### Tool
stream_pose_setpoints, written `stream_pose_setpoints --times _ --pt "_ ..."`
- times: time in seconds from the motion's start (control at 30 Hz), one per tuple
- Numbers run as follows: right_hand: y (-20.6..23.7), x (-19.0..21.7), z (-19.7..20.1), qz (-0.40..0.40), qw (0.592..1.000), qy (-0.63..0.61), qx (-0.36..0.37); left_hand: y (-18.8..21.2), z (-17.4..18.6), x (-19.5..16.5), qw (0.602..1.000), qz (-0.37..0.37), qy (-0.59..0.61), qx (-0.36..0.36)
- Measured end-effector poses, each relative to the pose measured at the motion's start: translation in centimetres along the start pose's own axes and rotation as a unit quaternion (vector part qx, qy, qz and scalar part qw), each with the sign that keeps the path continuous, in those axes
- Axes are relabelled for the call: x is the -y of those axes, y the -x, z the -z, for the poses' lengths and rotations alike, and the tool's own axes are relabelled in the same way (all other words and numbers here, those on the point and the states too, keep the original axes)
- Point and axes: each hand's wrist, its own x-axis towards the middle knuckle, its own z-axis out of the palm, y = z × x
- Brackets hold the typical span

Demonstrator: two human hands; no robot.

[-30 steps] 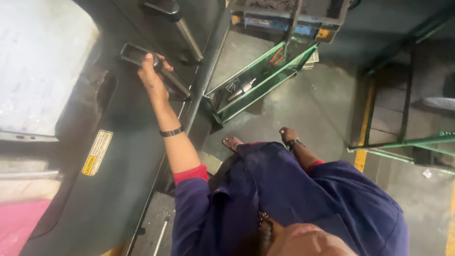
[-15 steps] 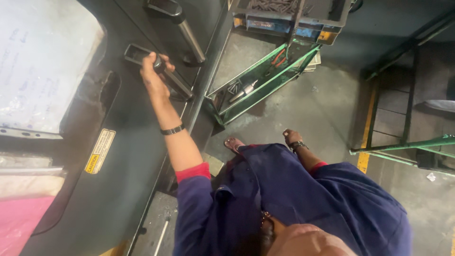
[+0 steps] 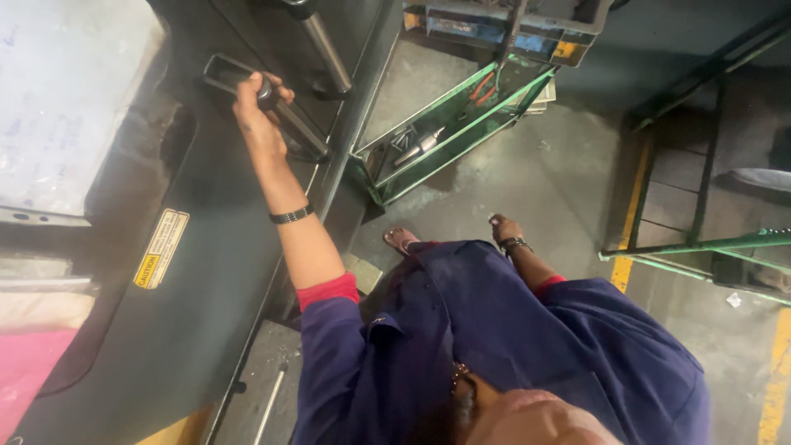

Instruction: The person works at a lathe in a machining workshop, handling small metal parts and placing them into the machine, closing the machine door, and operating the controls while the machine runs. They retrieve finished parts, sort them into a tray, and handle metal shavings and scrap pieces between cycles.

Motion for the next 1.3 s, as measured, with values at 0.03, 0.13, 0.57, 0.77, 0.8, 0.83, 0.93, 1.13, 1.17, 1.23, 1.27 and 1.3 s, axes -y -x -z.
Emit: stream_pose_setpoints --times 0.03,0.13,0.57,0.77,0.8,0.83,0.93,1.13,1.17,1.23,1.27,1.3 --pt "0.2 0.1 0.1 0.005 1.000 0.010 -0.005 0.0 0.1 -0.1 1.000 0.004 0.001 -0.004" --pt "0.5 0.5 0.5 0.023 0.999 0.026 -0.020 0.1 0.0 -0.3 1.000 0.004 -0.001 -0.010" --pt "0.7 3.3 2.8 -0.019 0.999 0.033 -0.020 -0.4 -0.4 -0.3 0.998 0.015 0.010 0.066" --pt "-4.2 9.4 -0.3 0.134 0.989 -0.035 -0.058 -0.7 0.0 0.5 0.998 -0.003 -0.006 0.055" --pt "-4.8 10.7 -1.0 0.165 0.983 -0.038 -0.069 -0.8 0.2 0.8 0.999 -0.002 -0.003 0.053" --pt "-5.2 11.9 -1.4 0.206 0.976 -0.007 -0.065 -0.9 0.5 1.2 0.999 0.002 -0.009 0.043" --pt "-6.1 13.9 -3.0 0.260 0.964 -0.021 -0.046 -1.1 1.4 2.3 1.000 0.008 -0.016 0.012" --pt "-10.9 16.4 -1.9 0.319 0.916 -0.239 0.048 0.9 6.1 3.7 0.999 -0.008 0.004 0.042" --pt "-12.6 16.7 -0.7 0.338 0.891 -0.297 0.060 1.8 7.3 3.6 0.998 -0.016 0.005 0.053" --pt "-16.5 17.4 2.3 0.388 0.812 -0.429 0.071 4.1 9.9 3.3 0.998 -0.020 0.021 0.064" --pt "-18.3 17.6 4.3 0.398 0.758 -0.497 0.142 5.4 11.1 2.9 0.997 -0.023 0.034 0.064" --pt "-19.9 18.4 5.9 0.417 0.751 -0.487 0.161 7.0 12.2 2.3 0.997 -0.032 0.027 0.062"
